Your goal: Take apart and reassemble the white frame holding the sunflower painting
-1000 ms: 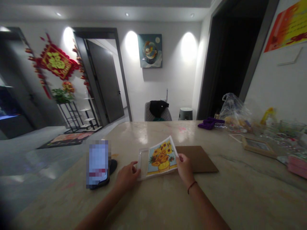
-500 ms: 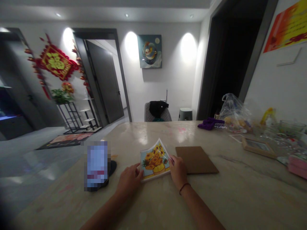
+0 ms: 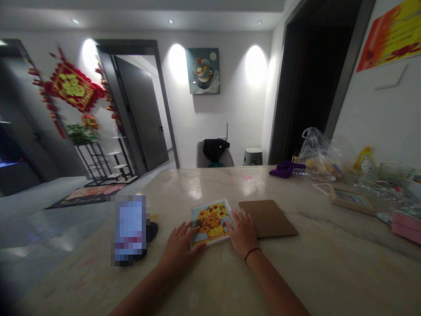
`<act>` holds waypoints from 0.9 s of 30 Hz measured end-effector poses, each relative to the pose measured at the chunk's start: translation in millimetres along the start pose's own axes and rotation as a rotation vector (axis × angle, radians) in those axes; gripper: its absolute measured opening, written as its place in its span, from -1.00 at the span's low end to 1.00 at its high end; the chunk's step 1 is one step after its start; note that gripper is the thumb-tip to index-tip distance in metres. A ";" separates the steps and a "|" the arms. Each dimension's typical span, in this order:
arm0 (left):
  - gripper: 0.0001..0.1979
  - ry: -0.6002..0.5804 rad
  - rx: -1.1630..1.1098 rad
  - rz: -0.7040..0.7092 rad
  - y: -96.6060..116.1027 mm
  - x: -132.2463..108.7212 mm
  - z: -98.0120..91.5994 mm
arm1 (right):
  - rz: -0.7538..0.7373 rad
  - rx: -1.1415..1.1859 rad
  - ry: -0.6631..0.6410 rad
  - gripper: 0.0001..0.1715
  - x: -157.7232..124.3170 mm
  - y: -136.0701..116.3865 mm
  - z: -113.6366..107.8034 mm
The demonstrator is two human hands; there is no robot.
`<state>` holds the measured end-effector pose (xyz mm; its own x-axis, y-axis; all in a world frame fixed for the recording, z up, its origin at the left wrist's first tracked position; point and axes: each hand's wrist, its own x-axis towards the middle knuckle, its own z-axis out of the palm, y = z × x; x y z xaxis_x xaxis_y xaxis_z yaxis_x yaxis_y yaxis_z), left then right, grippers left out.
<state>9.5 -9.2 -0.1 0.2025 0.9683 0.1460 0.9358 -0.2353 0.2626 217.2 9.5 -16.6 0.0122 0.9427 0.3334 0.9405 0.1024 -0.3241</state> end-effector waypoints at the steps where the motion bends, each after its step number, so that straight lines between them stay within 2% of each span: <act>1: -0.39 -0.010 0.003 -0.014 -0.3 -0.2 0.3 | 0.039 -0.033 0.009 -0.48 -0.1 3.4 -5.6; 3: -0.35 -0.014 0.006 -0.061 -0.6 0.0 0.1 | 0.157 -0.096 -0.025 -0.38 -0.6 12.9 -15.0; 6: -0.35 -0.023 -0.001 -0.105 -0.6 1.0 -1.0 | 0.272 -0.117 -0.154 -0.21 -2.7 26.8 -22.4; 8: -0.41 -0.010 -0.009 -0.085 -0.9 1.7 -1.8 | 0.258 -0.093 -0.212 -0.23 -3.4 32.0 -23.6; 11: -0.49 0.036 -0.008 -0.041 -1.9 2.2 -3.5 | 0.209 -0.030 -0.233 -0.29 -1.7 35.7 -24.4; 13: -0.51 0.056 -0.002 -0.031 -3.1 2.5 -5.3 | 0.213 -0.016 -0.207 -0.31 0.6 40.0 -26.7; 15: -0.53 0.068 0.003 -0.034 -4.8 3.1 -7.2 | 0.294 -0.089 -0.144 -0.34 2.0 48.1 -30.7; 18: -0.57 0.088 0.009 -0.061 -8.3 4.5 -8.9 | 0.558 -0.279 -0.029 -0.30 0.9 64.8 -37.5; 20: -0.58 0.099 0.010 -0.074 -10.4 5.3 -8.4 | 0.700 -0.310 -0.012 -0.25 -1.0 75.3 -40.1; 22: -0.58 0.107 0.007 -0.074 -11.6 5.7 -7.1 | 0.725 -0.273 -0.025 -0.26 -1.8 83.0 -40.0; 24: -0.58 0.110 0.008 -0.067 -11.8 5.6 -5.8 | 0.677 -0.219 -0.023 -0.30 -0.6 88.6 -37.4; 27: -0.58 0.104 0.020 -0.079 -11.3 5.4 -5.2 | 0.653 -0.060 0.057 -0.33 4.3 97.2 -30.5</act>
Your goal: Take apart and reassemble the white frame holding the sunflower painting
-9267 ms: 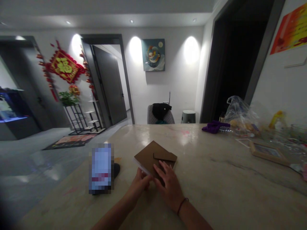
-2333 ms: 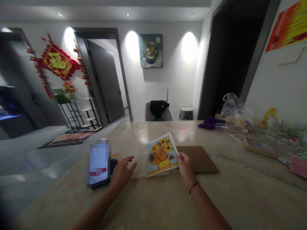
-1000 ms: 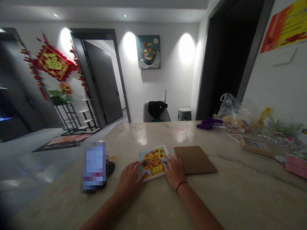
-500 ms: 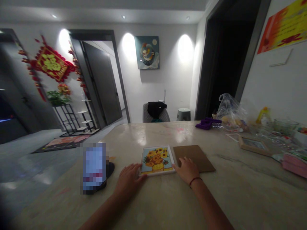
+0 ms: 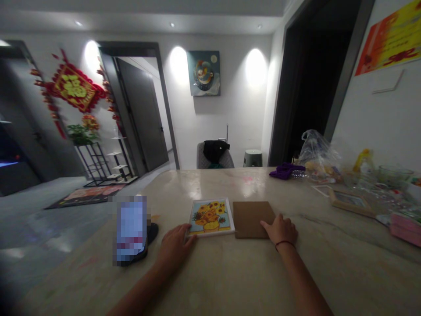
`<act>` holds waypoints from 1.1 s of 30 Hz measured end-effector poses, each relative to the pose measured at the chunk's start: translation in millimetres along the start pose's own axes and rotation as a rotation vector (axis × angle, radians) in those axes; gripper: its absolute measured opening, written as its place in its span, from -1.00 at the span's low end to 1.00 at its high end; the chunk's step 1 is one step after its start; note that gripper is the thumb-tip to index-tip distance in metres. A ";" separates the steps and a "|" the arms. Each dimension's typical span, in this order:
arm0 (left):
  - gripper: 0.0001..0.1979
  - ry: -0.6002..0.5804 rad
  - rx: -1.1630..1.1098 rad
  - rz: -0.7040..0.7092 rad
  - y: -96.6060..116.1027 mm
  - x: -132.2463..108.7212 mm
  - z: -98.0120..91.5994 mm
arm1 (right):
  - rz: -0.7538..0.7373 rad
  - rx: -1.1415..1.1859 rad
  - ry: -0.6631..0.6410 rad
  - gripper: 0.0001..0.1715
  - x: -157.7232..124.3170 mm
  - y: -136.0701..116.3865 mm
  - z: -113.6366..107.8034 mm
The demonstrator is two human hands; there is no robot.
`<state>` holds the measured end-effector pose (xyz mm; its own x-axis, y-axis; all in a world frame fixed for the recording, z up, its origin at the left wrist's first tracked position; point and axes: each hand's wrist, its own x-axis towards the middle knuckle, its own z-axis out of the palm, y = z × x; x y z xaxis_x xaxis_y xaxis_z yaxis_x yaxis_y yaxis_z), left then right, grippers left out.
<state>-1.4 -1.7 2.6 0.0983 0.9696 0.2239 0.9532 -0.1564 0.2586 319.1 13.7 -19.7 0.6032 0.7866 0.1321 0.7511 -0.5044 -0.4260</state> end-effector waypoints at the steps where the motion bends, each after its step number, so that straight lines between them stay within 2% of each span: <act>1: -0.58 -0.004 0.007 -0.010 0.1 0.0 -0.2 | 0.018 0.139 0.005 -0.36 3.4 1.4 2.7; 5: -0.56 -0.024 0.023 -0.040 -0.2 0.6 -1.0 | 0.119 0.794 -0.018 -0.55 13.8 5.5 9.8; 7: -0.55 -0.026 0.023 -0.041 -0.8 0.8 -0.9 | 0.165 0.951 -0.034 -0.57 13.7 3.3 8.9; 10: -0.55 -0.018 0.014 -0.041 -2.3 0.9 0.3 | 0.210 1.215 -0.047 -0.48 5.7 -8.0 0.1; 11: -0.55 -0.012 0.004 -0.038 -2.9 0.9 0.9 | 0.196 1.319 -0.052 -0.46 1.7 -13.3 -4.7; 14: -0.54 0.011 -0.044 -0.025 -4.3 1.2 2.3 | 0.003 1.498 -0.033 -0.45 -12.6 -29.7 -22.0; 17: -0.55 0.026 -0.119 -0.014 -4.5 3.0 2.3 | -0.153 1.405 0.023 -0.50 -29.6 -44.5 -37.5; 19: -0.58 0.028 -0.234 -0.003 -4.0 5.2 1.0 | -0.302 1.252 -0.002 -0.60 -43.3 -54.2 -43.0; 22: -0.51 0.018 -0.584 -0.035 -3.6 8.9 -2.2 | -0.695 1.038 -0.032 -0.78 -67.4 -69.5 -41.0; 26: -0.38 0.010 -1.087 -0.224 -6.4 11.8 -4.7 | -1.112 0.753 -0.032 -0.64 -94.3 -85.3 -26.8; 29: -0.42 -0.015 -1.295 -0.319 -8.0 11.7 -5.2 | -1.216 0.611 0.001 -0.57 -101.5 -88.7 -18.1; 31: -0.45 -0.074 -1.334 -0.324 -7.8 11.6 -6.1 | -1.178 0.570 0.014 -0.53 -99.6 -86.9 -14.0; 33: -0.47 -0.124 -1.352 -0.304 -7.2 12.1 -6.9 | -1.055 0.581 0.024 -0.47 -93.6 -82.7 -9.3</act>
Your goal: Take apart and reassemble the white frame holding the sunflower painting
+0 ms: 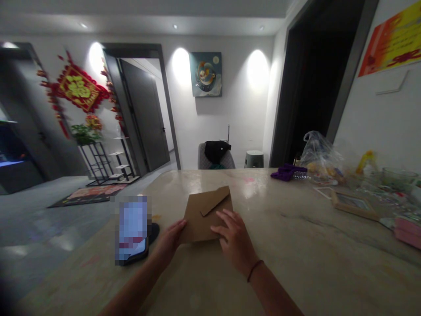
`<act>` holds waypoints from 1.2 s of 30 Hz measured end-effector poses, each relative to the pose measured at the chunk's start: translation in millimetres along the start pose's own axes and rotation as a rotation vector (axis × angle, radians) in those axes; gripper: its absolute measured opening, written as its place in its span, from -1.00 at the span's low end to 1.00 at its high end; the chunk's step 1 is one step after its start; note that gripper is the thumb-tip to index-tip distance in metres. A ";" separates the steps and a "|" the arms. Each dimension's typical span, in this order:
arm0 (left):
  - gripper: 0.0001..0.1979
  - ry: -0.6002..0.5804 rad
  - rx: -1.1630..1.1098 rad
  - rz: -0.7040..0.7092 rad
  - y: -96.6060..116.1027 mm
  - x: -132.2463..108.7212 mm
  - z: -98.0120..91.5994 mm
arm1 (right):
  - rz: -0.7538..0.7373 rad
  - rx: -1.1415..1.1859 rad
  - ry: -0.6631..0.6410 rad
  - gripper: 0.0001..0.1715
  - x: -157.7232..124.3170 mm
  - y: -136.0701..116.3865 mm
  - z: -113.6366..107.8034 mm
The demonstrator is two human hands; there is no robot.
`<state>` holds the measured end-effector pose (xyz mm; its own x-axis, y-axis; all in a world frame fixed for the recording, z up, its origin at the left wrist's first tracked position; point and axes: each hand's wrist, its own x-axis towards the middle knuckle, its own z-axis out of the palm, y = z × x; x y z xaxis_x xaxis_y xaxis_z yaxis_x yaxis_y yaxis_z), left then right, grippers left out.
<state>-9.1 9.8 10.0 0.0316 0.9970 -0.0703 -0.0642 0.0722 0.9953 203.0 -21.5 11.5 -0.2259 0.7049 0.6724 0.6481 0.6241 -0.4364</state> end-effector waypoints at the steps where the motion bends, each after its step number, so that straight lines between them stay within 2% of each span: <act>1: -0.47 -0.008 -0.008 0.003 0.3 0.3 0.0 | 0.079 0.025 0.033 -0.42 -0.8 5.6 0.3; 4: -0.46 0.007 -0.032 0.029 -0.4 1.6 -0.8 | 0.346 0.278 0.080 -0.29 -2.6 24.3 2.9; 8: -0.46 0.021 -0.005 0.060 -2.4 2.1 -0.5 | 0.626 0.741 0.031 -0.43 -0.7 39.7 7.5; 11: -0.46 -0.011 0.051 0.097 -2.5 1.9 2.1 | 0.776 0.860 0.126 -0.44 1.8 40.8 9.7; 14: -0.51 0.023 0.209 0.198 -4.1 3.3 3.6 | 0.839 0.870 0.254 -0.50 1.9 41.4 11.6; 18: -0.55 0.224 0.765 0.267 -11.5 5.1 1.5 | 0.873 0.797 0.350 -0.48 -1.0 49.0 14.6; 20: -0.57 0.222 1.013 0.258 -14.6 4.6 0.9 | 0.856 0.752 0.348 -0.47 -2.1 54.0 14.8; 23: -0.64 0.156 1.166 0.256 -15.2 2.4 2.1 | 0.843 0.721 0.388 -0.50 -2.5 60.2 11.7; 26: -0.63 0.182 1.150 0.240 -12.4 -0.2 4.0 | 0.877 0.854 0.474 -0.56 -1.7 62.1 6.7; 30: -0.60 0.209 0.982 0.301 -6.3 -3.1 7.2 | 0.831 1.085 0.399 -0.65 -0.7 55.1 4.9; 33: -0.54 0.081 0.755 0.298 -1.0 -5.5 12.6 | 0.866 1.104 0.338 -0.65 -0.7 43.3 8.6; 36: -0.54 -0.069 0.538 0.224 2.0 -7.4 19.3 | 0.851 1.096 0.244 -0.56 -0.6 27.0 14.2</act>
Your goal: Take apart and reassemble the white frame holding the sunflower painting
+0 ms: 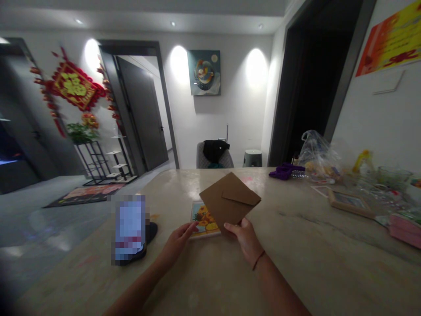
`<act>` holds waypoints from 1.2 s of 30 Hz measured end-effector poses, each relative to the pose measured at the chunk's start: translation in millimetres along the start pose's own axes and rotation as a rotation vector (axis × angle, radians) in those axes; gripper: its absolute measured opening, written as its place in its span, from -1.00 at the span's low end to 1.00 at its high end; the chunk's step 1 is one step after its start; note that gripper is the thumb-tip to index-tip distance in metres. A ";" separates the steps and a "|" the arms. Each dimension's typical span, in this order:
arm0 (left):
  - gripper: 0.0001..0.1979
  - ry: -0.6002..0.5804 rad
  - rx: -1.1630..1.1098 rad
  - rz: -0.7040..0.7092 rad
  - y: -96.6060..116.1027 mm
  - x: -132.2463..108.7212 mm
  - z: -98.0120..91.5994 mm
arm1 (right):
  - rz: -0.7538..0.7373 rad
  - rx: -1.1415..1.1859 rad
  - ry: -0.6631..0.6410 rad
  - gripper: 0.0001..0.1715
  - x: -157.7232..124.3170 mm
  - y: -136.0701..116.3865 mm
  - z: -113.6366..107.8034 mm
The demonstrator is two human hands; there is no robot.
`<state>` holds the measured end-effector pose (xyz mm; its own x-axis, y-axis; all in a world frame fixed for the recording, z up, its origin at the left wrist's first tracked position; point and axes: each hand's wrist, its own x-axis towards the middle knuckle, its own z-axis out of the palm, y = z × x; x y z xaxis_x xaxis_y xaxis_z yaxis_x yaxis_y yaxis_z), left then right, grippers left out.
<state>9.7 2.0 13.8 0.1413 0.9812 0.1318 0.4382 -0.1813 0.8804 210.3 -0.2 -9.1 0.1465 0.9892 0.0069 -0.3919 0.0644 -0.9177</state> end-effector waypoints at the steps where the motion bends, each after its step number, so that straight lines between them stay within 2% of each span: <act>1: -0.55 -0.033 -0.062 -0.009 0.8 0.1 1.2 | 0.002 -0.030 -0.036 -0.53 -3.7 0.4 5.1; 5: -0.59 -0.054 -0.219 0.006 -2.6 2.3 0.4 | -0.027 -0.175 -0.200 -0.52 -14.8 -0.3 22.3; 7: -0.60 -0.008 -0.234 0.003 -5.6 3.3 -4.2 | -0.070 -0.191 -0.290 -0.54 -15.3 -3.3 25.1; 9: -0.60 0.051 -0.227 -0.026 -7.9 4.1 -10.5 | -0.099 -0.158 -0.313 -0.55 -12.0 -8.4 21.8; 14: -0.60 0.151 -0.289 -0.047 -11.3 7.1 -22.3 | -0.067 0.034 -0.121 -0.56 1.1 -25.2 -3.0; 17: -0.61 0.207 -0.267 -0.062 -11.8 8.8 -23.7 | -0.065 0.014 -0.067 -0.54 2.7 -31.5 -12.0; 19: -0.61 0.199 -0.191 -0.078 -10.6 8.9 -23.3 | -0.037 -0.070 -0.084 -0.53 1.7 -31.9 -12.3; 22: -0.59 0.112 -0.119 -0.084 -7.0 7.6 -23.4 | -0.021 -0.297 -0.111 -0.53 2.7 -27.7 -10.5; 25: -0.56 0.073 -0.106 -0.097 -3.4 6.1 -25.7 | -0.217 -0.578 -0.003 -0.57 8.2 -22.6 -13.5; 27: -0.55 0.071 -0.096 -0.112 -2.2 5.7 -27.9 | -0.307 -0.677 0.068 -0.55 11.5 -20.6 -17.4; 29: -0.55 0.074 -0.092 -0.124 -1.9 5.8 -29.6 | -0.256 -0.673 0.014 -0.55 12.3 -19.7 -20.5; 33: -0.55 0.126 -0.098 -0.145 -4.6 7.6 -31.2 | -0.055 -0.576 -0.265 -0.63 8.2 -19.8 -20.4; 36: -0.50 0.199 -0.153 -0.150 -10.2 10.4 -32.8 | 0.029 -0.542 -0.246 -0.65 6.6 -21.8 -19.6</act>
<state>-22.4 16.3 21.2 -0.0988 0.9927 0.0686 0.3002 -0.0360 0.9532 237.6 2.3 3.1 -0.0975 0.9952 0.0110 0.1365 0.0243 -0.9903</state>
